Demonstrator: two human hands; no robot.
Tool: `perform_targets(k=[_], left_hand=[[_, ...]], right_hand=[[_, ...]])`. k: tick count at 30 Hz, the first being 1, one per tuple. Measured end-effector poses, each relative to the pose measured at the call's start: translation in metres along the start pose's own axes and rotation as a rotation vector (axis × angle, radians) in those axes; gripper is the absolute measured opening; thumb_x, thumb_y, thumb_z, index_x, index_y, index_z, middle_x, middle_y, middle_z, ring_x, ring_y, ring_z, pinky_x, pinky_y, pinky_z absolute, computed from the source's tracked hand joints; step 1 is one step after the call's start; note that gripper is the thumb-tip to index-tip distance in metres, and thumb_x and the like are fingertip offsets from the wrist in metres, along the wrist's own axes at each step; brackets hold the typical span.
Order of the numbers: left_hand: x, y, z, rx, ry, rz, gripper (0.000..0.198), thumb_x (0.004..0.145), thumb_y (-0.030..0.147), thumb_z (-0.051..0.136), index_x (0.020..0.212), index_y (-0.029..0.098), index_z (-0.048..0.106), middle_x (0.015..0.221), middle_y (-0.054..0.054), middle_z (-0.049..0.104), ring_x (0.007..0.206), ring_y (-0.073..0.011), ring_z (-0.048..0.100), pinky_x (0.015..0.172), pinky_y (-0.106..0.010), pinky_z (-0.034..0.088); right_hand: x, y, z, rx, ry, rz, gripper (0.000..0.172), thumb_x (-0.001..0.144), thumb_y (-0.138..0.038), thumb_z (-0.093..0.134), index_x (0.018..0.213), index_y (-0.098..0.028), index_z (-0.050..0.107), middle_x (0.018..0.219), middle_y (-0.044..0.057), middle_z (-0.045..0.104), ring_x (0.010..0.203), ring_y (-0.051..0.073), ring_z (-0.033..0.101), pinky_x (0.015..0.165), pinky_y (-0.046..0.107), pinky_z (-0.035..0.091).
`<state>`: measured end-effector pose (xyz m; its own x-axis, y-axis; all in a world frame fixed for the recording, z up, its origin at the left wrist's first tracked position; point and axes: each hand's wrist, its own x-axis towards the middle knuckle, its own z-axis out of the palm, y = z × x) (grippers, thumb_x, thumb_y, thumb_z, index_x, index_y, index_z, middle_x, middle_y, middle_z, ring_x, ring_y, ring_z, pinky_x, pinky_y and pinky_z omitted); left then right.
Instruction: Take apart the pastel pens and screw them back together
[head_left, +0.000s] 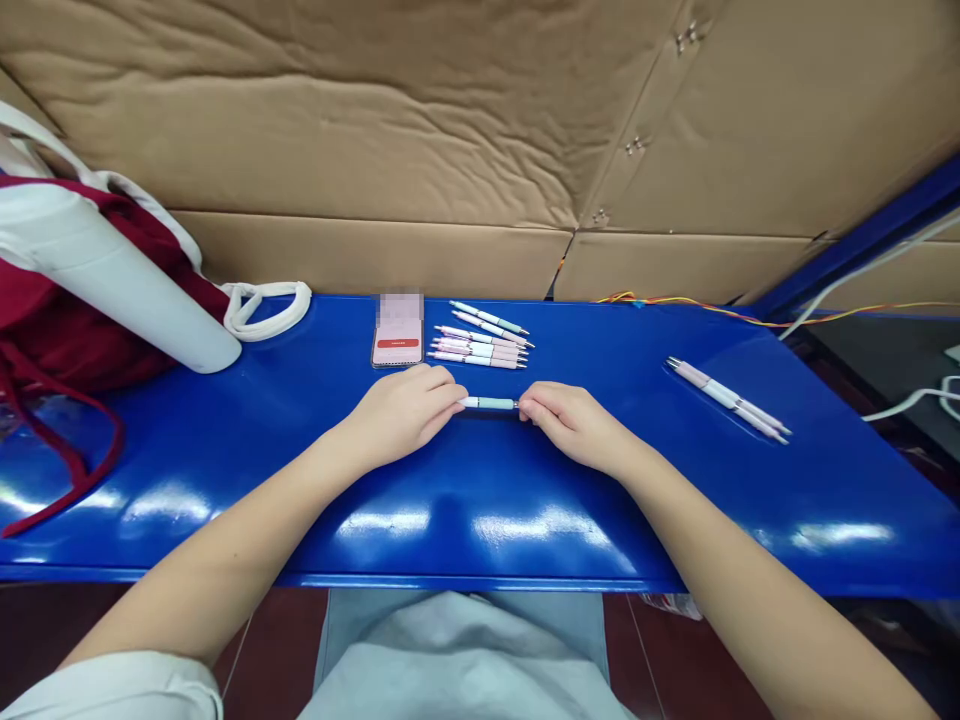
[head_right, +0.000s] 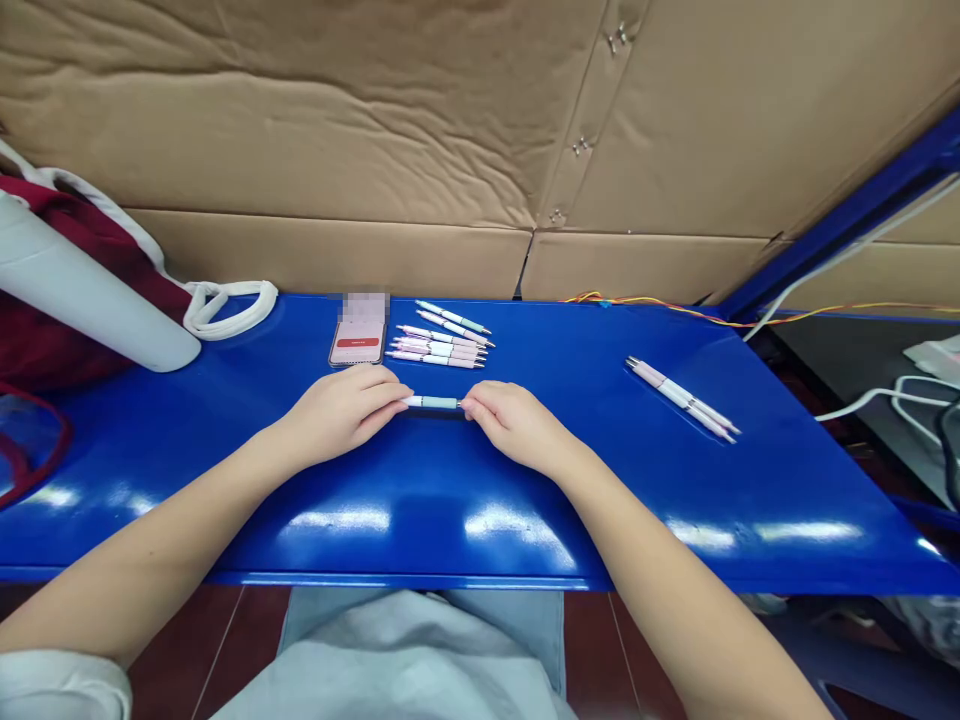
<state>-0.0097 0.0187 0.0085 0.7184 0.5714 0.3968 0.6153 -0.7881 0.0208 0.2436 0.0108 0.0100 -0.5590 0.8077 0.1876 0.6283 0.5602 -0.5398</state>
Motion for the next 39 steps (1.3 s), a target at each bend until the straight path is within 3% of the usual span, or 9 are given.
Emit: perform_targets(k=[3,6,8,12,16,20,32,36,39], left_hand=[[0.0004,0.0009,0.0001,-0.006,0.008,0.01,0.03,0.097,0.03,0.036,0.102,0.018,0.063,0.092,-0.007,0.063,0.084,-0.0165,0.058,0.072,-0.026,0.048],[0.0007,0.0008,0.0011,-0.026,-0.012,0.001,0.031,0.097,0.031,0.036,0.103,0.018,0.063,0.093,-0.007,0.063,0.085,-0.0165,0.058,0.073,-0.027,0.048],[0.0007,0.0006,0.0016,-0.031,-0.025,-0.01,0.03,0.096,0.031,0.037,0.102,0.017,0.063,0.093,-0.007,0.062,0.085,-0.0167,0.058,0.073,-0.027,0.048],[0.0005,0.0006,0.0018,-0.028,-0.014,-0.016,0.03,0.096,0.031,0.037,0.102,0.018,0.063,0.093,-0.007,0.062,0.085,-0.017,0.058,0.074,-0.028,0.048],[0.0006,0.0013,0.0015,-0.026,-0.015,-0.011,0.03,0.096,0.031,0.036,0.102,0.018,0.062,0.093,-0.007,0.063,0.086,-0.017,0.058,0.074,-0.027,0.047],[0.0007,0.0015,0.0014,-0.035,-0.023,-0.012,0.028,0.096,0.031,0.037,0.102,0.018,0.062,0.094,-0.006,0.063,0.086,-0.0169,0.058,0.075,-0.027,0.047],[0.0012,0.0006,0.0022,-0.052,-0.027,-0.021,0.029,0.097,0.03,0.036,0.102,0.017,0.062,0.093,-0.007,0.063,0.087,-0.0168,0.058,0.074,-0.027,0.048],[0.001,0.0003,0.0034,-0.054,-0.041,-0.03,0.027,0.096,0.03,0.037,0.102,0.017,0.061,0.094,-0.006,0.063,0.088,-0.0171,0.058,0.076,-0.028,0.047],[0.001,0.0005,0.0036,-0.053,-0.042,-0.037,0.027,0.096,0.03,0.038,0.101,0.018,0.061,0.094,-0.005,0.063,0.087,-0.0168,0.058,0.076,-0.027,0.047]], right_hand=[[-0.0008,0.0021,0.0034,0.055,0.007,0.042,0.036,0.095,-0.035,0.035,0.073,-0.019,0.057,0.072,0.003,0.062,0.069,0.015,0.057,0.068,0.027,0.044],[-0.0024,0.0042,0.0061,0.106,0.012,0.084,0.022,0.087,-0.04,0.052,0.096,-0.02,0.056,0.077,0.001,0.06,0.065,0.014,0.055,0.061,0.026,0.044],[-0.0029,0.0046,0.0068,0.135,0.04,0.085,0.029,0.083,-0.037,0.059,0.106,-0.021,0.051,0.08,0.001,0.059,0.065,0.014,0.055,0.061,0.026,0.045],[-0.0013,0.002,0.0051,0.063,0.099,0.024,0.008,0.086,-0.028,0.053,0.087,-0.021,0.054,0.081,0.003,0.06,0.072,0.016,0.056,0.067,0.028,0.045],[0.0006,0.0003,0.0044,0.014,0.063,-0.022,0.021,0.092,-0.03,0.042,0.081,-0.02,0.058,0.079,0.005,0.062,0.076,0.018,0.057,0.072,0.032,0.044],[0.0001,0.0018,0.0066,0.02,0.102,-0.022,0.016,0.087,-0.034,0.054,0.093,-0.019,0.057,0.089,0.007,0.061,0.083,0.02,0.057,0.076,0.034,0.045],[0.001,0.0041,0.0064,-0.021,0.153,-0.059,0.014,0.087,-0.033,0.054,0.093,-0.02,0.055,0.094,0.008,0.06,0.09,0.023,0.052,0.082,0.039,0.042],[0.0026,0.0045,0.0072,-0.027,0.082,-0.069,0.022,0.094,-0.028,0.039,0.079,-0.02,0.054,0.083,0.006,0.06,0.083,0.02,0.052,0.083,0.038,0.039],[0.0027,0.005,0.0073,-0.037,0.059,-0.057,0.019,0.092,-0.033,0.044,0.085,-0.02,0.055,0.088,0.007,0.059,0.086,0.021,0.051,0.083,0.038,0.039]])
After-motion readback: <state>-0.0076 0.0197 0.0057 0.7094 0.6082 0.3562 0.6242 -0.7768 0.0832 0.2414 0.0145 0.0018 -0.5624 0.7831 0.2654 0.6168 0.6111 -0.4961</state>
